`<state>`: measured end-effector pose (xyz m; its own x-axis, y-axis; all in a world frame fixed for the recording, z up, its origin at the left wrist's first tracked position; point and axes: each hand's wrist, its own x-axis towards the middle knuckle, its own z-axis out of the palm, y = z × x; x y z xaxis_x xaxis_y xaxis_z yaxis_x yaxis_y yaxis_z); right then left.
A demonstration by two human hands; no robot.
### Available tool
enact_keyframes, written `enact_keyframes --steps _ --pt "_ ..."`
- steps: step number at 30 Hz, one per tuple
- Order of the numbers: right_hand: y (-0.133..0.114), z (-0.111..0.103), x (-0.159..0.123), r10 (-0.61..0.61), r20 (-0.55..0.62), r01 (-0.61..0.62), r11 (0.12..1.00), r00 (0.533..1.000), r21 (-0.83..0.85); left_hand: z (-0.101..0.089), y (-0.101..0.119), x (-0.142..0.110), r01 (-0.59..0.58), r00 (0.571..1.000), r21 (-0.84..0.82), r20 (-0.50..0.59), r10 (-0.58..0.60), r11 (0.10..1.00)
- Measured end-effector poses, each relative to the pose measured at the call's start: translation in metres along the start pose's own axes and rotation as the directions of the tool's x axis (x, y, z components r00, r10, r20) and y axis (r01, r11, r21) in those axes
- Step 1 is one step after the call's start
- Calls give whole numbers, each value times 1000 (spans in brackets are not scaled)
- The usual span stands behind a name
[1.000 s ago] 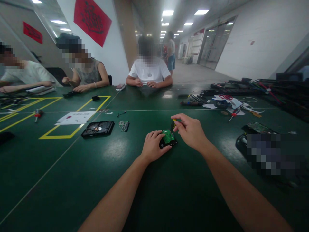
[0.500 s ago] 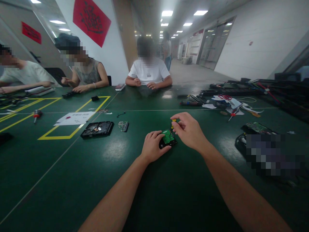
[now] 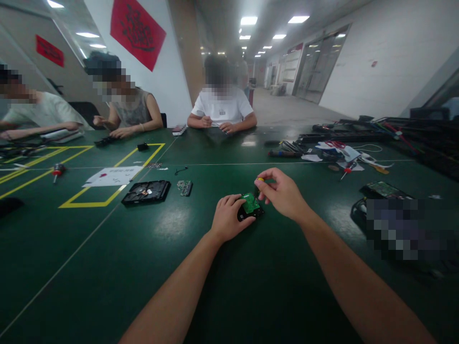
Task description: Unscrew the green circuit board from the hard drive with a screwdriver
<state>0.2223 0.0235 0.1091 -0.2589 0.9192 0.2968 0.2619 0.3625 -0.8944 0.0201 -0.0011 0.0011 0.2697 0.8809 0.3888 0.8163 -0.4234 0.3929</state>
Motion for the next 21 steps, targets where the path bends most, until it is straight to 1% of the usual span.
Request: enact_keyframes --steps 6,10,14,18,21 --pt "-5 -1 0 -19 40 17 999 999 48 -1 1 0 -8 1000 -2 -8 8 1000" --pt "-9 -3 0 42 107 -50 996 993 68 -1 1 0 -1 1000 7 -8 1 1000" --pt "-9 -2 1 77 153 -100 984 985 149 -1 1 0 0 1000 3 -14 0 1000" --pt "-10 -1 1 67 164 -103 970 984 220 -1 1 0 2 1000 -3 -9 -2 1000" --pt "-10 -2 1 78 149 -109 971 986 212 0 1 0 8 1000 -4 -11 -8 1000"
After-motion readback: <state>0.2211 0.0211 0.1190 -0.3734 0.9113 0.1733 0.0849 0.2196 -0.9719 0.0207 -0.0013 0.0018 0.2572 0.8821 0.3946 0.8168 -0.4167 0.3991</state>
